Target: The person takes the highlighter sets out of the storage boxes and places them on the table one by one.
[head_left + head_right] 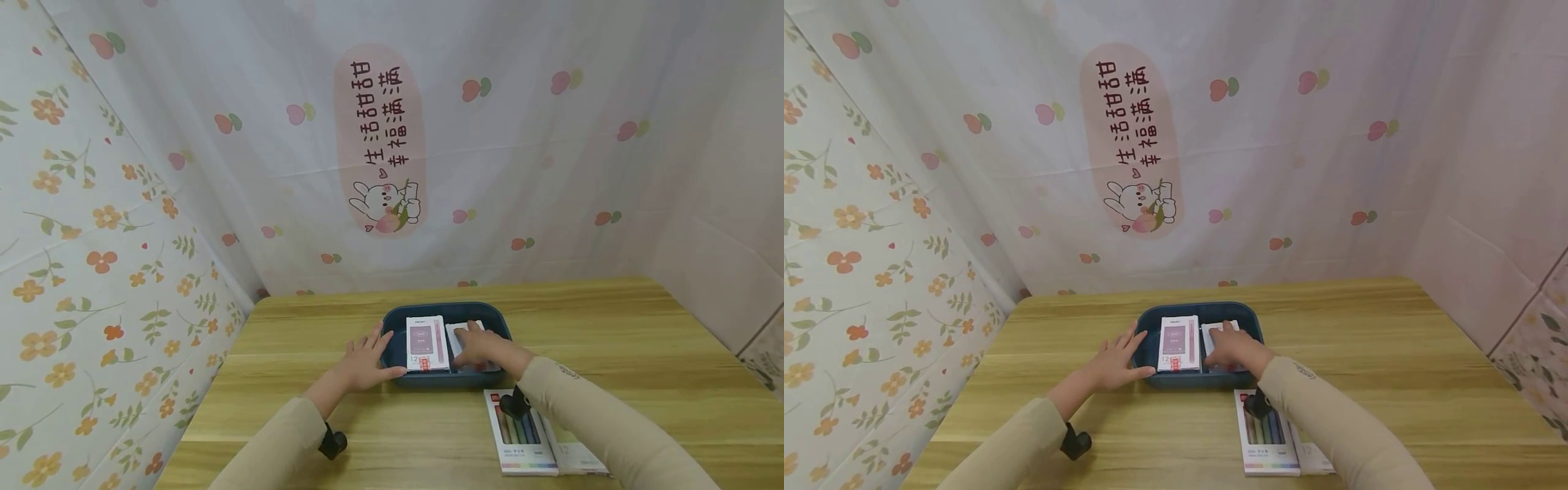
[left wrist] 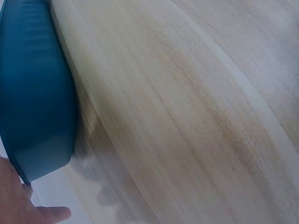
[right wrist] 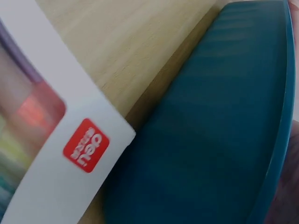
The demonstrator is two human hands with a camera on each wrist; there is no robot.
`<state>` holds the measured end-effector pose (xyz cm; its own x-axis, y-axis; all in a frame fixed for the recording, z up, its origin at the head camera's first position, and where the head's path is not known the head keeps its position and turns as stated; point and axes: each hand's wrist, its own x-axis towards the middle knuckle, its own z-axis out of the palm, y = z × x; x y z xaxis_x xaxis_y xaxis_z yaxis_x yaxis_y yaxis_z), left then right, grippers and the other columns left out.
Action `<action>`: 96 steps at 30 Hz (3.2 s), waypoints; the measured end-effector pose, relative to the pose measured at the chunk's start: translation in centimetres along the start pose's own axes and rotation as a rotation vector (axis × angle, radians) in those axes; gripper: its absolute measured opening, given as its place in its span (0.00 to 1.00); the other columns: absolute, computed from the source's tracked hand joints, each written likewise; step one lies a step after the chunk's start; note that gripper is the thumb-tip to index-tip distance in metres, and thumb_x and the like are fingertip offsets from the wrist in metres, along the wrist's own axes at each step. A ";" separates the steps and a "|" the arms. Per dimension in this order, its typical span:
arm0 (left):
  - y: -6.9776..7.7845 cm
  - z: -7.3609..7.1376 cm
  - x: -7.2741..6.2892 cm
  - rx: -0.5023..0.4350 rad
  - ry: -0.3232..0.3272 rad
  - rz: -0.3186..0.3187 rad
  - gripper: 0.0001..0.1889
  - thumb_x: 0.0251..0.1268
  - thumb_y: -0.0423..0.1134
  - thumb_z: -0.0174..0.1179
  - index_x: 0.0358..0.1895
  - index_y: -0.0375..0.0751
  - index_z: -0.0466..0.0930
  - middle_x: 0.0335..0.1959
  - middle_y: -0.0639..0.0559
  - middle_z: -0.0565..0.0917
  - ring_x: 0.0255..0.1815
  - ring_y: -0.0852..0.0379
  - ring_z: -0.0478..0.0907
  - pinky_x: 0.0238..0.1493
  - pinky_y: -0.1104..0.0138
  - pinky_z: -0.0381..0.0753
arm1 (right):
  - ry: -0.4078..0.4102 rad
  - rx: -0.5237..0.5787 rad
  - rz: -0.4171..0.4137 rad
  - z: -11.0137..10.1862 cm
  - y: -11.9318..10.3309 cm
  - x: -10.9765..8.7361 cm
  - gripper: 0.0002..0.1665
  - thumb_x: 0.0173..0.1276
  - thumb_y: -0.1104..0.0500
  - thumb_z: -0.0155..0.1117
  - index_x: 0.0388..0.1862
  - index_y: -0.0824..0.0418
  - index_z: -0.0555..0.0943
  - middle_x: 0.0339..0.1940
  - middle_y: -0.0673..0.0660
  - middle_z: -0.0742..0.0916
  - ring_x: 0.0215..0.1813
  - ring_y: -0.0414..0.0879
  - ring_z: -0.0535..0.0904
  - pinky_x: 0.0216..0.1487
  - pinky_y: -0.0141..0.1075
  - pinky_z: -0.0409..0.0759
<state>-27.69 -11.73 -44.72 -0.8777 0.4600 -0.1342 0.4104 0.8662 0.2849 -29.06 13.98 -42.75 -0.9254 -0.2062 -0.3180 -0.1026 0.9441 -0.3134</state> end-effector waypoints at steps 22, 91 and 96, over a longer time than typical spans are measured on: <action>0.1 0.0 -0.2 -0.024 0.000 0.006 0.48 0.54 0.73 0.42 0.72 0.47 0.47 0.74 0.46 0.40 0.69 0.34 0.52 0.62 0.36 0.43 | 0.071 -0.068 -0.028 0.8 0.2 1.3 0.42 0.55 0.48 0.66 0.66 0.63 0.65 0.67 0.69 0.64 0.62 0.63 0.67 0.60 0.57 0.63; -0.1 0.0 0.1 -0.025 0.005 -0.008 0.48 0.53 0.74 0.43 0.72 0.48 0.47 0.75 0.47 0.40 0.69 0.34 0.53 0.62 0.36 0.44 | 0.269 0.039 -0.100 -3.9 -2.6 -4.2 0.39 0.56 0.48 0.64 0.67 0.57 0.66 0.68 0.68 0.63 0.59 0.68 0.69 0.51 0.63 0.67; -0.1 0.0 0.1 -0.019 0.001 -0.015 0.48 0.53 0.74 0.43 0.72 0.48 0.48 0.74 0.46 0.41 0.69 0.34 0.53 0.62 0.36 0.45 | 0.247 0.043 -0.101 -3.9 -3.3 -5.8 0.40 0.56 0.48 0.64 0.67 0.55 0.66 0.69 0.68 0.61 0.60 0.69 0.67 0.51 0.65 0.66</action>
<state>-27.79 -11.77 -44.77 -0.8837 0.4473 -0.1380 0.3928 0.8689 0.3012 -24.82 13.11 -36.38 -0.9729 -0.2242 -0.0567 -0.1878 0.9091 -0.3719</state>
